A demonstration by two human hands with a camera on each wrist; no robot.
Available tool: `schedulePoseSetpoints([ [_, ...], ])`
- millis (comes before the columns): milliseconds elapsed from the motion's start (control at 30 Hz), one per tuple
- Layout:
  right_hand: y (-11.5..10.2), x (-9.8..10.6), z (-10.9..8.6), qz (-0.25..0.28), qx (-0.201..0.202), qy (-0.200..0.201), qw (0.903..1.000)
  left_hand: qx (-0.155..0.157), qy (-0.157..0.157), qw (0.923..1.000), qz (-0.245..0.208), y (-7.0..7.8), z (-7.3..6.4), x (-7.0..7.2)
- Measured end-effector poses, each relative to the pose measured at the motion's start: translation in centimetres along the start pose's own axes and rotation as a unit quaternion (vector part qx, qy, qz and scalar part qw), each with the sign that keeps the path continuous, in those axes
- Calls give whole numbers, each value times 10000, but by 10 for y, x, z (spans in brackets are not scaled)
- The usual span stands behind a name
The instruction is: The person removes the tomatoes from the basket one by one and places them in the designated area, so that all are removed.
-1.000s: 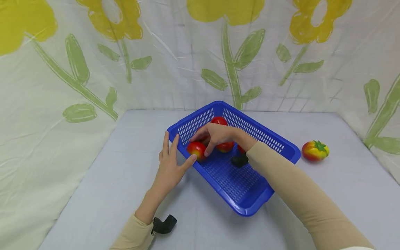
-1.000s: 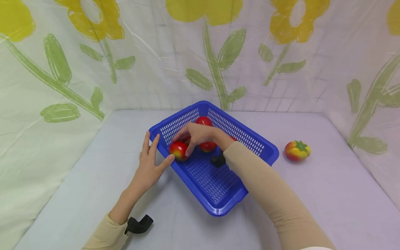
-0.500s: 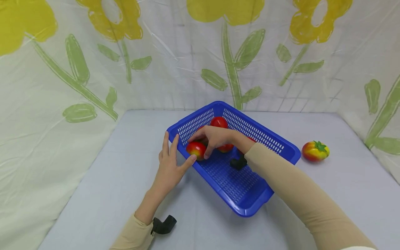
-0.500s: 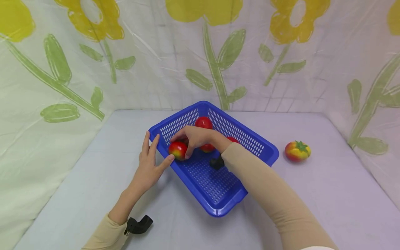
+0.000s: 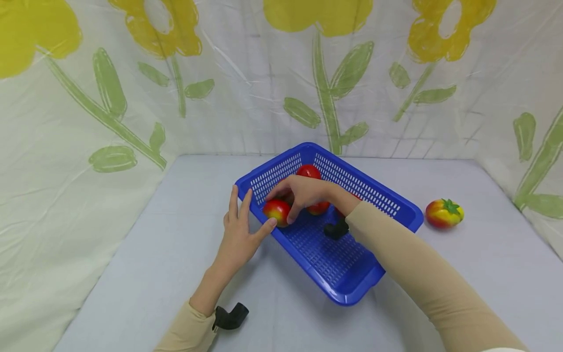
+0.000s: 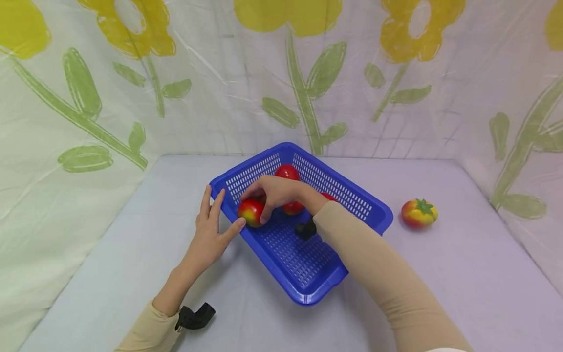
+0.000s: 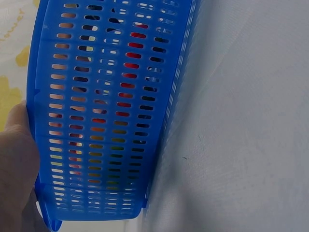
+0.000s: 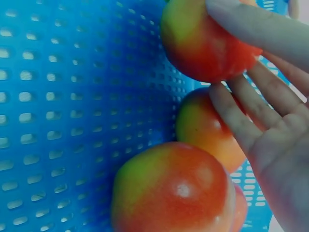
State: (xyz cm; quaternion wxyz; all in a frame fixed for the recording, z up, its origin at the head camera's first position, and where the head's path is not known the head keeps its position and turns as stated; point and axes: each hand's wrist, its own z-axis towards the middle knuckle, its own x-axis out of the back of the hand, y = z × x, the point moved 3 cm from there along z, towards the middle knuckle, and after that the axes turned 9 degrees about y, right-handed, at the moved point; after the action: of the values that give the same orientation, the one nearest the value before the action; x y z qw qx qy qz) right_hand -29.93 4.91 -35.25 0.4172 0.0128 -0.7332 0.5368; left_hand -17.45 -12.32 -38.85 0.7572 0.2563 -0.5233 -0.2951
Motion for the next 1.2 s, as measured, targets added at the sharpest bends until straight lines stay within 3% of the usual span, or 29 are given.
schedulePoseSetpoints([
  [200,0,5,-2,423,122,-27,9990,40,3,10000,36,-1,0,0],
  [1200,4,19,-7,917,12,418,9949,104,-97,9999,27,2,1,0],
])
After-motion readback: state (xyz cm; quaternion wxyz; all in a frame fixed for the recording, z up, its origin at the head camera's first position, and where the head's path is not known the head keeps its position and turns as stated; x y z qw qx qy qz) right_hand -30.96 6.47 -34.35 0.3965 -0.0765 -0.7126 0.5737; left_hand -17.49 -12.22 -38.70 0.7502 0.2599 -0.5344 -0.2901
